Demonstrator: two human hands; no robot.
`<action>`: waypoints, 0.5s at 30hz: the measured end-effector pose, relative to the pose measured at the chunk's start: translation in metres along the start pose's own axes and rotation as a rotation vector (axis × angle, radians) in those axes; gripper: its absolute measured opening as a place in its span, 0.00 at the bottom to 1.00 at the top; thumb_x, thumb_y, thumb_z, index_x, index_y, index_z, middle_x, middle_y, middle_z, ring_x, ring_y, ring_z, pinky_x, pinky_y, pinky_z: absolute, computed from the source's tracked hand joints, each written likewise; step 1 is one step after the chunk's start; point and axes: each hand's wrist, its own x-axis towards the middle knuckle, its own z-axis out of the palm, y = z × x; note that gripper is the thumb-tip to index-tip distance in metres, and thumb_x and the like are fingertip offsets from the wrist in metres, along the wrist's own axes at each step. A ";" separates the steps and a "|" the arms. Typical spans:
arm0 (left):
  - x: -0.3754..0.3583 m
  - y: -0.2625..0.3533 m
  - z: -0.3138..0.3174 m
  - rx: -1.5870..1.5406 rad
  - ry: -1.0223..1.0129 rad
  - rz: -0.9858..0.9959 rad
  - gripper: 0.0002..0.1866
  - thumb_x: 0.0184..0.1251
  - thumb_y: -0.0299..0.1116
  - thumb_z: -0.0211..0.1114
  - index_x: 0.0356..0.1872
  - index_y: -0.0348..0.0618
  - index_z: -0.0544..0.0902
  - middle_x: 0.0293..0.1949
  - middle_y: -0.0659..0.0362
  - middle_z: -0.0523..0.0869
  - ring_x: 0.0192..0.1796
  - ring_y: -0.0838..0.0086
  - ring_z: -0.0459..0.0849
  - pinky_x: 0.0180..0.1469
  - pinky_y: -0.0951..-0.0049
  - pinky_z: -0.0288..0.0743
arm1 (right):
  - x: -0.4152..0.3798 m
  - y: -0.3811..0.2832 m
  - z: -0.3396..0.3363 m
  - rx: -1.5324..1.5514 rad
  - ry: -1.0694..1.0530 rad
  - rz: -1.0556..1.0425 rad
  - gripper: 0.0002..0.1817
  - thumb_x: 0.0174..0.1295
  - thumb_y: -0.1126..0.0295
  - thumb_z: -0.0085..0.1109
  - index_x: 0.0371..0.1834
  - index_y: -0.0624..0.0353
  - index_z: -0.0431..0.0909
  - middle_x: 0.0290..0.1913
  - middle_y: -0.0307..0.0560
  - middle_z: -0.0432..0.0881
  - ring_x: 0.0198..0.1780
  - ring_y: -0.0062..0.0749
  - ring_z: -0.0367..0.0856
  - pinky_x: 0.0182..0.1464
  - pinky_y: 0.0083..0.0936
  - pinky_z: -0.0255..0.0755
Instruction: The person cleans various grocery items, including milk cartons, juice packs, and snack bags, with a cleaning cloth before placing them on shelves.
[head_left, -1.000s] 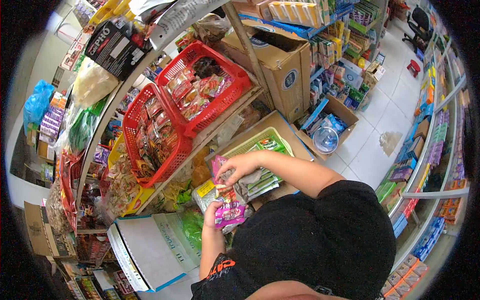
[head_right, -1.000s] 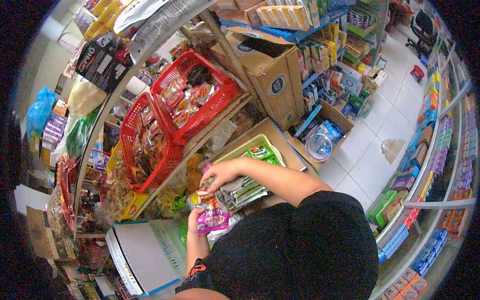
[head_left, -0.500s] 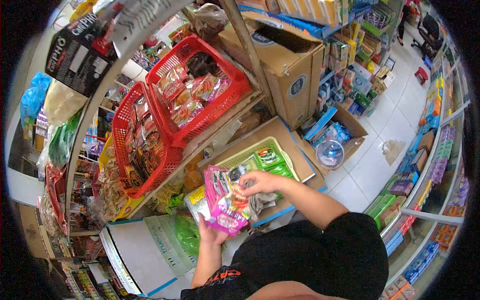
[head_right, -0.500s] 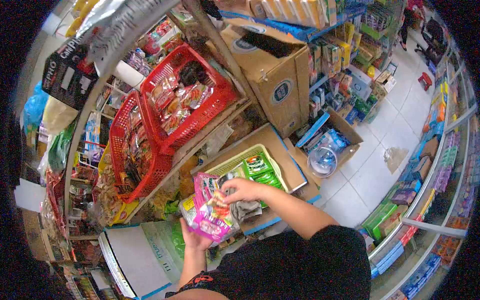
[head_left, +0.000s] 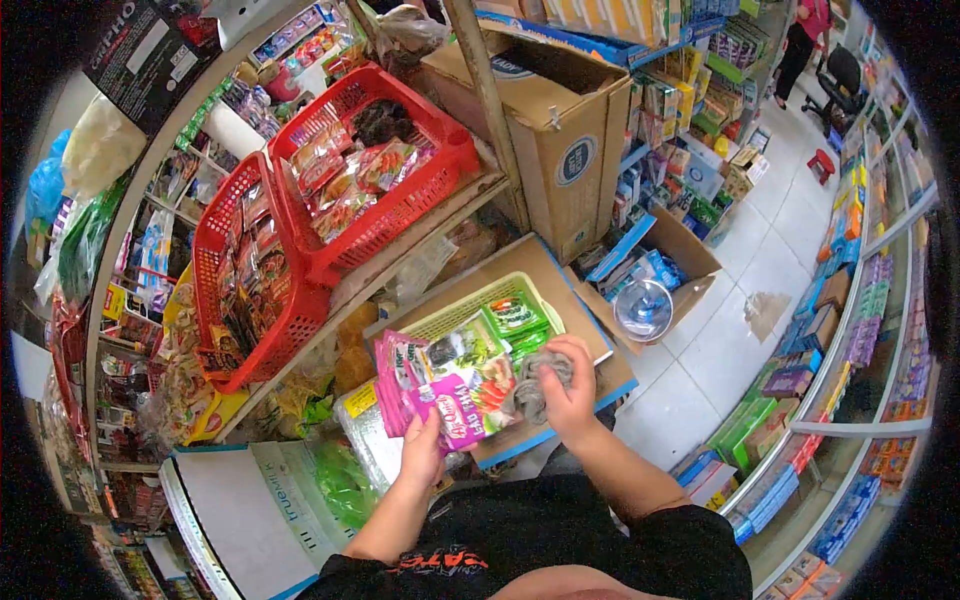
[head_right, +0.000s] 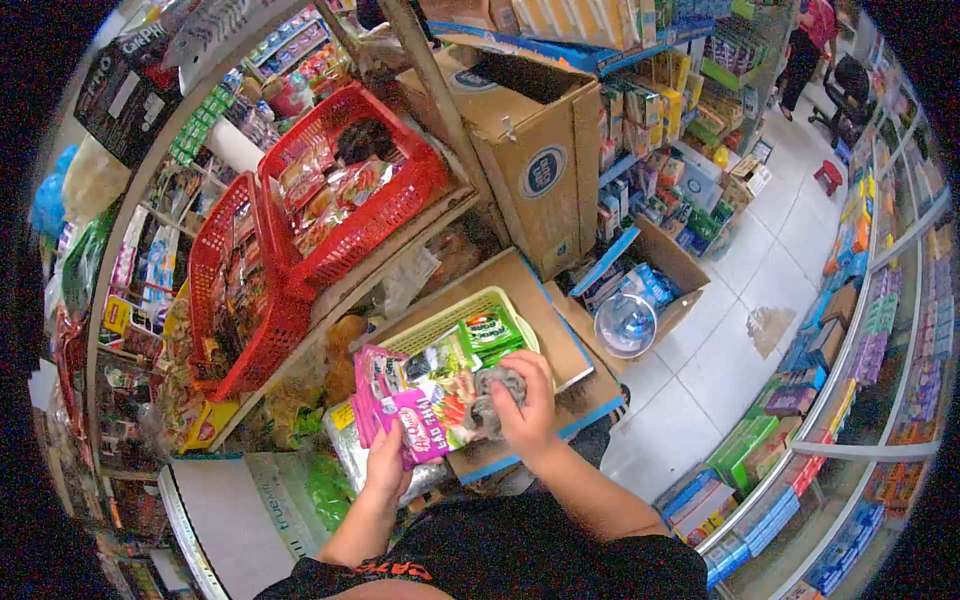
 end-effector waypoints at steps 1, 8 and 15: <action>0.002 -0.002 0.010 0.067 -0.037 -0.002 0.20 0.70 0.40 0.43 0.58 0.41 0.61 0.48 0.53 0.75 0.44 0.62 0.80 0.36 0.55 0.80 | 0.005 -0.005 -0.006 0.038 -0.070 -0.079 0.17 0.52 0.72 0.58 0.46 0.58 0.71 0.50 0.55 0.68 0.47 0.43 0.70 0.54 0.33 0.62; 0.003 -0.010 0.057 0.115 -0.032 0.084 0.19 0.71 0.37 0.43 0.57 0.38 0.65 0.52 0.56 0.73 0.52 0.71 0.74 0.55 0.68 0.68 | -0.002 -0.025 0.027 -0.196 -0.550 -0.501 0.25 0.42 0.72 0.59 0.49 0.50 0.74 0.56 0.53 0.68 0.59 0.51 0.65 0.60 0.46 0.59; -0.007 -0.027 0.042 0.034 -0.067 0.103 0.20 0.71 0.35 0.41 0.60 0.38 0.61 0.56 0.53 0.70 0.57 0.66 0.70 0.60 0.63 0.63 | -0.009 0.018 0.031 -0.068 -0.372 -0.078 0.18 0.51 0.75 0.57 0.48 0.61 0.73 0.58 0.57 0.67 0.63 0.54 0.62 0.62 0.39 0.57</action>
